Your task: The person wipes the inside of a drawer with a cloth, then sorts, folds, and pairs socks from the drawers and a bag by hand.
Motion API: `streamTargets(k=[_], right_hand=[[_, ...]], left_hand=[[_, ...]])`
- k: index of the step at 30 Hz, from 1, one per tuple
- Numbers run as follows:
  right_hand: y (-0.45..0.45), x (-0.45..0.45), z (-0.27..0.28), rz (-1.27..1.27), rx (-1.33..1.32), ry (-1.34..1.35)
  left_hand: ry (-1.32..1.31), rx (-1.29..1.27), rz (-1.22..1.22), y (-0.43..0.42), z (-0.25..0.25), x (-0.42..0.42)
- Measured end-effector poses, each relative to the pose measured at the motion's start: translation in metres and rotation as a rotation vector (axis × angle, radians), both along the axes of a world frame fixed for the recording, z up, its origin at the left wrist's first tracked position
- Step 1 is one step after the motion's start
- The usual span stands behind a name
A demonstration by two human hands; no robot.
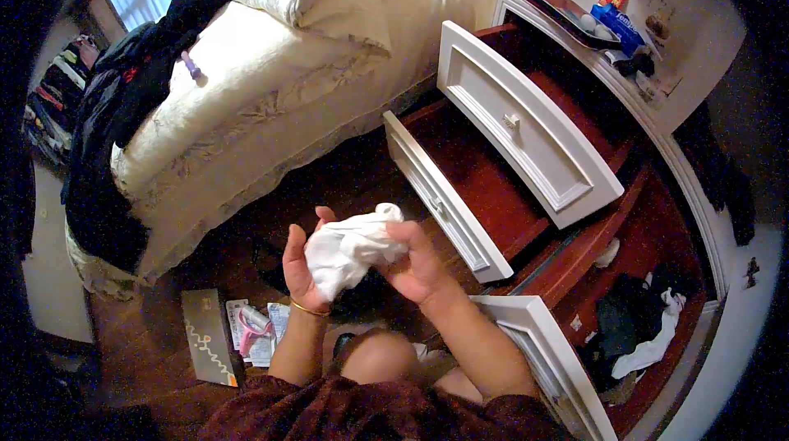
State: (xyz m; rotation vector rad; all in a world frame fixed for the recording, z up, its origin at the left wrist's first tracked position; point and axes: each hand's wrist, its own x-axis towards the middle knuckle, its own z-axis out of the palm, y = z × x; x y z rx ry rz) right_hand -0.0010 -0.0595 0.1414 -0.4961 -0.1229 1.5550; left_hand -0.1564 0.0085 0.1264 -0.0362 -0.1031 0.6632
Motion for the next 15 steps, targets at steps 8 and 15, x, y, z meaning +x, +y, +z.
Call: streamTargets(k=[8, 15], right_hand=[[0.007, 0.033, -0.001, -0.209, -0.152, -0.233], [0.016, 0.045, -0.029, -0.258, -0.256, -0.337]], left_hand=[[0.526, 0.364, -0.009, -0.006, 0.011, -0.007], [0.66, 1.218, -0.673, 0.012, 0.006, -0.031]])
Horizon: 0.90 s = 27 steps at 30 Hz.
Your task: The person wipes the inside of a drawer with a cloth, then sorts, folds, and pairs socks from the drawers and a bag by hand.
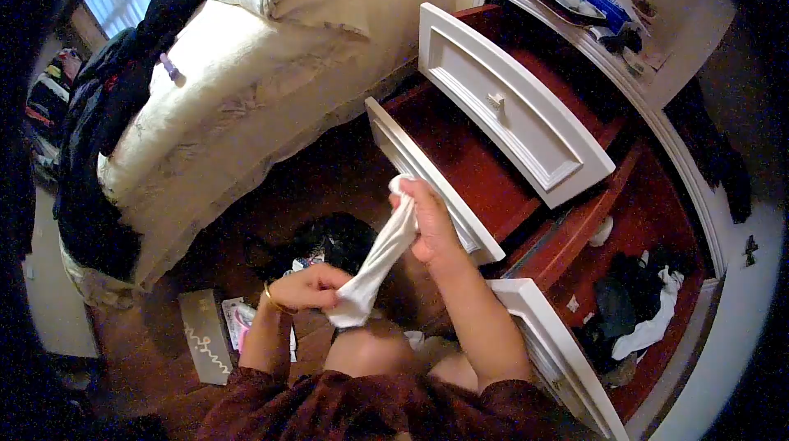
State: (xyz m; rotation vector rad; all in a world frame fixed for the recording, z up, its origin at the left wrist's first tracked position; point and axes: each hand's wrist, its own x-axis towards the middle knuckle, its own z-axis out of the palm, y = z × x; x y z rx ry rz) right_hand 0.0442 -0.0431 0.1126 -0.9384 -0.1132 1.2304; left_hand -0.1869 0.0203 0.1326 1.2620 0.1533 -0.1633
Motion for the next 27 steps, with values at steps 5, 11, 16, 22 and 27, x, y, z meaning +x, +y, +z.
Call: streamTargets(k=[5, 11, 16, 22, 27], right_hand=[[-0.012, -0.019, 0.024, 0.531, 0.214, 0.095], [0.015, -0.027, -0.012, 0.227, 0.223, 0.557], [0.007, -0.021, -0.013, 0.31, 0.263, 0.622], [-0.006, -0.03, -0.026, 0.589, 0.309, 0.724], [0.005, -0.035, -0.01, 0.14, 0.355, 0.621]], left_hand=[[-0.672, -0.669, 0.577, -0.004, -0.055, -0.034], [-0.851, -1.254, 0.644, -0.008, -0.029, -0.003], [-0.741, -1.096, 0.836, 0.007, -0.038, -0.008], [-0.858, -1.228, 0.679, 0.004, -0.042, 0.007], [-0.802, -1.252, 0.585, -0.01, -0.029, 0.019]])
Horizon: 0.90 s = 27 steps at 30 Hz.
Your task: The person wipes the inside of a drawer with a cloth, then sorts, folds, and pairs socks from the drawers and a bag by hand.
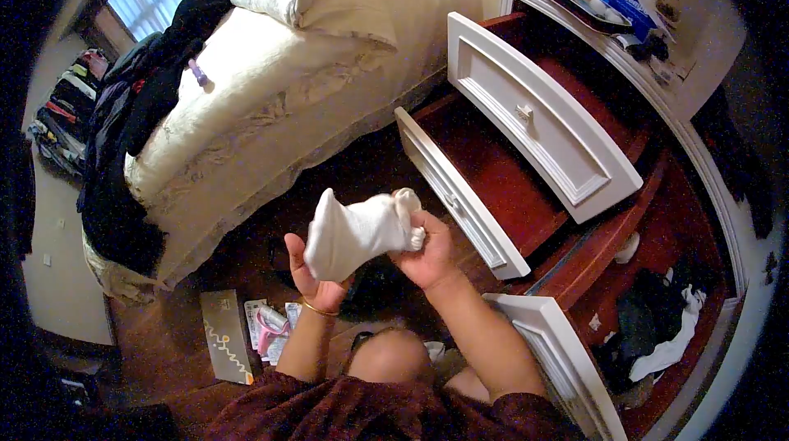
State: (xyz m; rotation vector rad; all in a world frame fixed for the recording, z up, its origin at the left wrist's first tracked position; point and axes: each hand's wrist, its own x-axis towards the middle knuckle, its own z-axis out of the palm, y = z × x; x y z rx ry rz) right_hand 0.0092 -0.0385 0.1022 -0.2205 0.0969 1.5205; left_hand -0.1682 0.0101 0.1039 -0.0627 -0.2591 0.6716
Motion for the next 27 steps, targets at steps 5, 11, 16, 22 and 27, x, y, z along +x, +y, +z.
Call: streamTargets(k=[5, 11, 16, 22, 27], right_hand=[[0.01, 0.01, -0.007, -0.086, -0.107, 0.109], [0.0, 0.03, -0.024, 0.112, -0.172, -0.202], [-0.004, -0.012, -0.024, 0.474, -0.079, -0.475], [0.0, -0.018, -0.03, 0.599, 0.191, 0.023], [-0.007, -0.037, -0.023, 0.574, -0.083, -0.412]], left_hand=[[0.097, 0.068, 0.12, -0.009, 0.018, 0.011], [0.07, 0.131, 0.015, 0.002, -0.013, -0.015], [0.131, -0.03, 0.03, -0.004, -0.032, -0.023], [0.246, 0.0, -0.013, 0.004, -0.069, -0.037], [0.689, 0.246, 0.18, 0.001, -0.09, -0.032]])
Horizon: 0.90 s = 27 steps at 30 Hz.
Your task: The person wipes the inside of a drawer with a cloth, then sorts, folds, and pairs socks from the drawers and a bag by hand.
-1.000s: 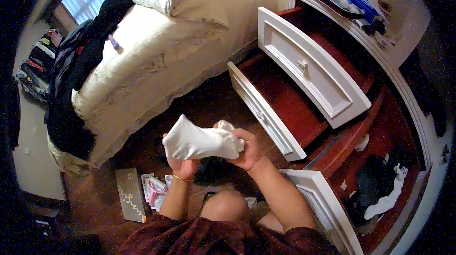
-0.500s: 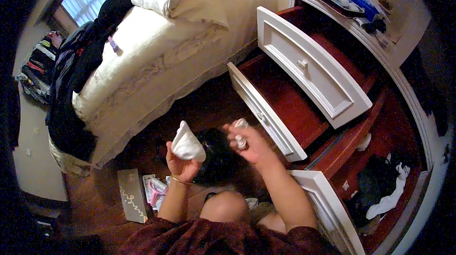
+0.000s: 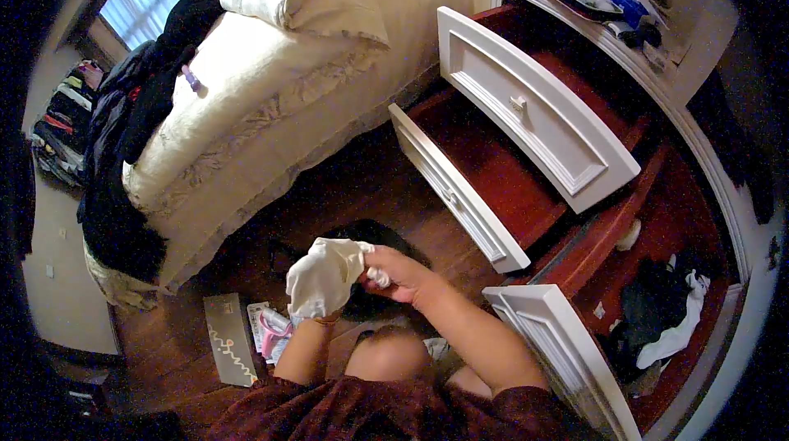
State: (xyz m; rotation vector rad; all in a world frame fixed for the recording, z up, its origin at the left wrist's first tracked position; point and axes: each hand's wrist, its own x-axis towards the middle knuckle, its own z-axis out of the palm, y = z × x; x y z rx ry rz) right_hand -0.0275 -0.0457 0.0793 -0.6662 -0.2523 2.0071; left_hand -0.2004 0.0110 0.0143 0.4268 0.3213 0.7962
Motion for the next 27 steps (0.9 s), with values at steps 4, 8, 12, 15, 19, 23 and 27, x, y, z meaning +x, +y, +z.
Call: streamTargets(k=[4, 8, 12, 15, 19, 23, 27], right_hand=[[-0.005, 0.008, 0.013, 0.091, 0.206, 0.138], [-0.006, 0.019, 0.02, 0.11, 0.225, 0.071], [0.007, 0.012, 0.028, -0.4, 0.151, -0.456], [0.003, 0.021, 0.041, -0.3, 0.232, -0.611], [0.006, 0.006, 0.024, -0.148, 0.29, -0.652], [0.009, -0.002, 0.001, -0.186, 0.367, -0.906], [0.011, 0.01, 0.001, -0.314, 0.188, -1.328]], left_hand=[[0.296, 0.287, 0.104, 0.002, 0.002, 0.0], [-0.084, -0.08, -0.067, 0.0, 0.034, -0.008], [-0.231, 0.372, 0.024, -0.008, 0.063, 0.003], [-0.553, -0.157, -0.256, -0.001, 0.055, -0.003], [-0.455, -0.287, -0.296, 0.0, 0.061, 0.001], [-0.118, 0.051, -0.445, -0.005, 0.08, 0.019], [0.08, 0.193, -0.401, -0.024, 0.101, 0.02]])
